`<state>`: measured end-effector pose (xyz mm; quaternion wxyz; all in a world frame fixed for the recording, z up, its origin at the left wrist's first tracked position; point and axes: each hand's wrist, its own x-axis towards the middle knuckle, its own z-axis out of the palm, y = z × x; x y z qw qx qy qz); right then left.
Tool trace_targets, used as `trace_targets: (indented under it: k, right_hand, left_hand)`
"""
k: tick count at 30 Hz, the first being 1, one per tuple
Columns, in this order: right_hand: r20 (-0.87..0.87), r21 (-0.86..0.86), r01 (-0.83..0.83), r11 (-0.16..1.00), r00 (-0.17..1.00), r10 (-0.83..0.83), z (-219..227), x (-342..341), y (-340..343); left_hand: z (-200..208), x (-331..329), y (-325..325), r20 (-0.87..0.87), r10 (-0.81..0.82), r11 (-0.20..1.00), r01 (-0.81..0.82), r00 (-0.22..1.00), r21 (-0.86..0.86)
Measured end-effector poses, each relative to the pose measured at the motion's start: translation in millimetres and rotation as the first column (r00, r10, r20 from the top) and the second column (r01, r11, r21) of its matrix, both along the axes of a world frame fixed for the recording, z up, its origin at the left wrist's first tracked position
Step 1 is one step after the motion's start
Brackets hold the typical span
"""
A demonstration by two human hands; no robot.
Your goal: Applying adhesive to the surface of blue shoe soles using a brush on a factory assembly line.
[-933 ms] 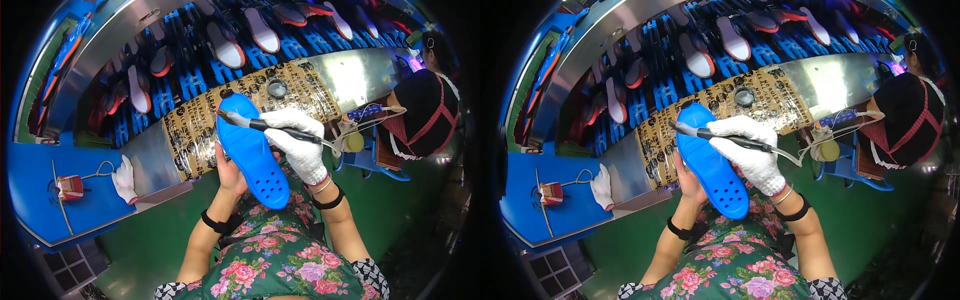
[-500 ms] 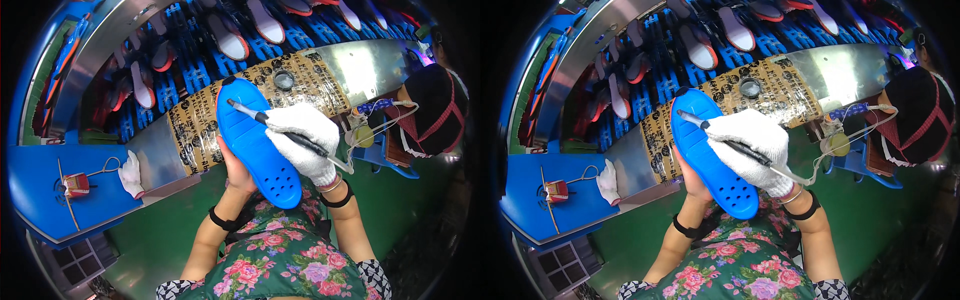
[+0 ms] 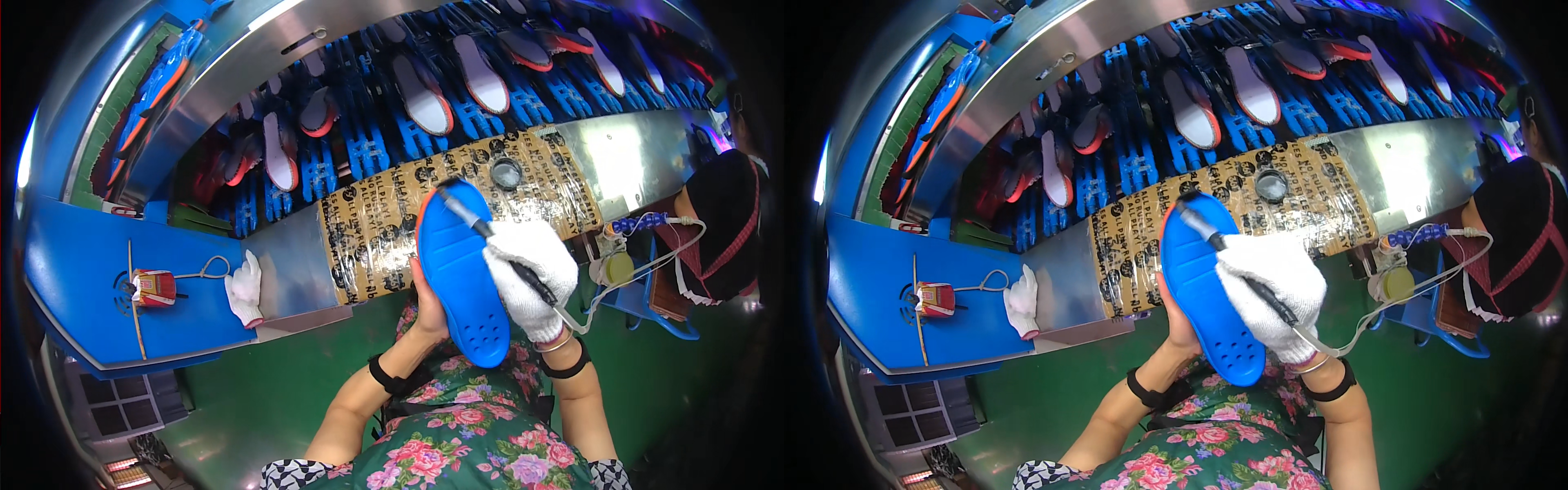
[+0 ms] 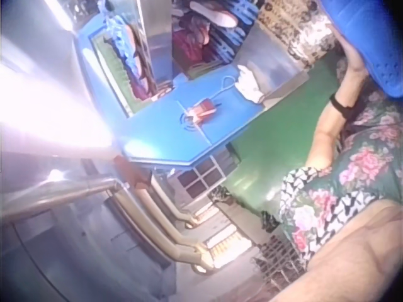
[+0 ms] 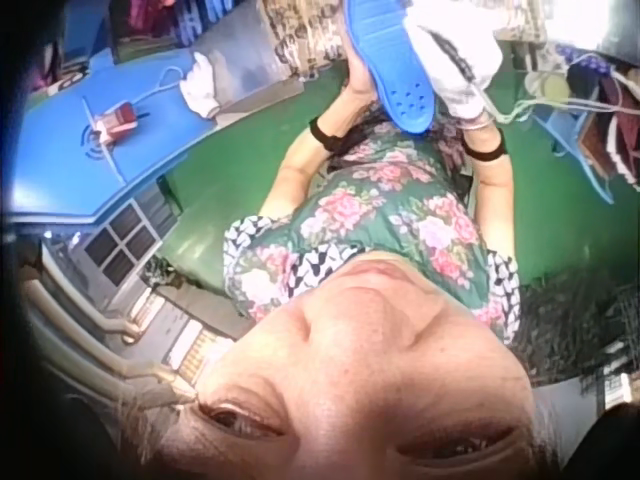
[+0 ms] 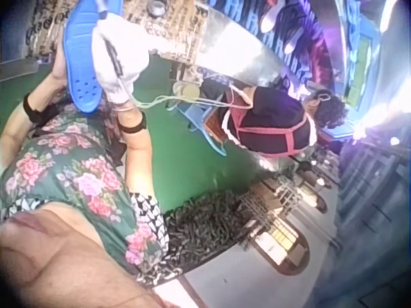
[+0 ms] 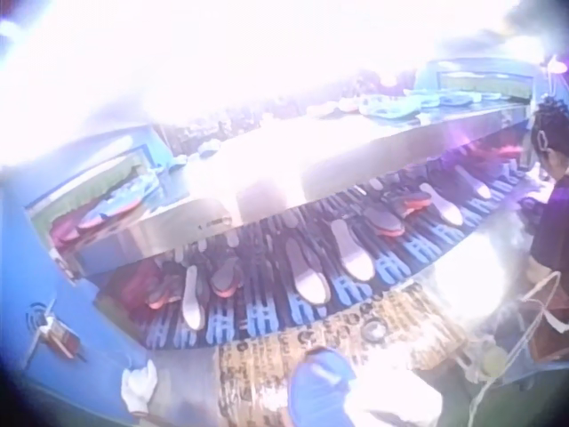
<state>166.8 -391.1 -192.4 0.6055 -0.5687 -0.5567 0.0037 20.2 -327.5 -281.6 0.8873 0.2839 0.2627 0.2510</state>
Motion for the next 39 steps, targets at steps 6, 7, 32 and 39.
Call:
trace_targets:
  k: [6, 7, 32, 39]
  right_hand:
    - [0.203, -0.049, -0.192, 0.98, 0.959, 0.198, 2.6, -18.7, -0.4]
    - [0.151, -0.059, -0.254, 0.966, 0.954, 0.26, 3.6, -18.9, -0.8]
    - [-0.042, 0.034, -0.264, 0.964, 0.963, 0.266, -30.9, -1.7, -7.4]
    - [0.02, -0.009, -0.408, 0.913, 0.913, 0.408, -33.0, -11.7, -21.0]
  left_hand:
    - [-12.2, -7.1, 11.8, 0.033, 0.011, 0.999, -0.012, 0.999, 0.041]
    - [-15.4, -9.2, 12.2, 0.016, 0.028, 0.996, -0.029, 0.999, 0.082]
    - [-22.6, -13.0, 42.9, 0.045, 0.175, 0.983, -0.172, 0.984, -0.063]
    - [-11.7, -7.6, 46.6, 0.47, -0.121, 0.982, 0.176, 0.874, -0.073]
